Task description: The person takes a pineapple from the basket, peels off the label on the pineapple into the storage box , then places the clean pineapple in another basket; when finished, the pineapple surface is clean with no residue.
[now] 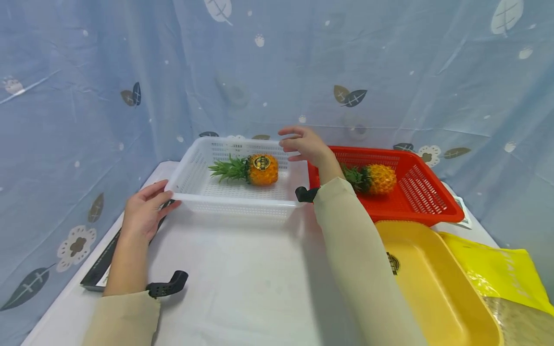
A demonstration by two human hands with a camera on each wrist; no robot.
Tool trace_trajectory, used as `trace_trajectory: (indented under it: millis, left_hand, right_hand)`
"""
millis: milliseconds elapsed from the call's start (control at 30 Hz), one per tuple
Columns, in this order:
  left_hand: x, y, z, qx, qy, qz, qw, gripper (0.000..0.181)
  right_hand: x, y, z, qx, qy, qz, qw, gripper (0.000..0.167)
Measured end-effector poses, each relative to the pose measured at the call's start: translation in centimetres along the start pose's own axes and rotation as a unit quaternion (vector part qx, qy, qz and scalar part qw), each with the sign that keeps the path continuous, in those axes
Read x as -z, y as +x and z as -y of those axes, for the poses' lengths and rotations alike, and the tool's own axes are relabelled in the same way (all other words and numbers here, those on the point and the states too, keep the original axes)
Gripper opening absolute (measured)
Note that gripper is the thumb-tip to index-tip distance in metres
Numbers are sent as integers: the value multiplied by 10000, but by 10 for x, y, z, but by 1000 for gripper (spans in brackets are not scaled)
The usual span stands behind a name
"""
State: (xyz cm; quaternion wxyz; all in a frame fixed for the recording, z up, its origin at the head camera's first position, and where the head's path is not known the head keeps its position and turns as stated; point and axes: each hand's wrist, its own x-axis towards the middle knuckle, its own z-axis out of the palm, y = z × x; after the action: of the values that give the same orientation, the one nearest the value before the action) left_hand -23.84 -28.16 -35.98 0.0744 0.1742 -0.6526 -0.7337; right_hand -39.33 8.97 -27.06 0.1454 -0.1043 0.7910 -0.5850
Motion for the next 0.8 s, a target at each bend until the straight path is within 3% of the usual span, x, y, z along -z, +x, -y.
trace_trajectory:
  millis: [167,367,567,800]
  left_hand:
    - [0,1,1,35,81,-43,10000,60]
    - [4,1,2,-21,40,-6,10000,60]
    - [5,0,5,-91,109,69,9999,61]
    - [4,1,5,-208,368,58,9991,60]
  right_hand:
    - [-5,9,-8,-33,-261,-2,9997,43]
    - [-12,18,-12,-59,-898,288,9955,50]
    - [-20,26,-15,-150,-1870,524,9808,59]
    - [-25,33,-17,-386,-2480,671,9657,70]
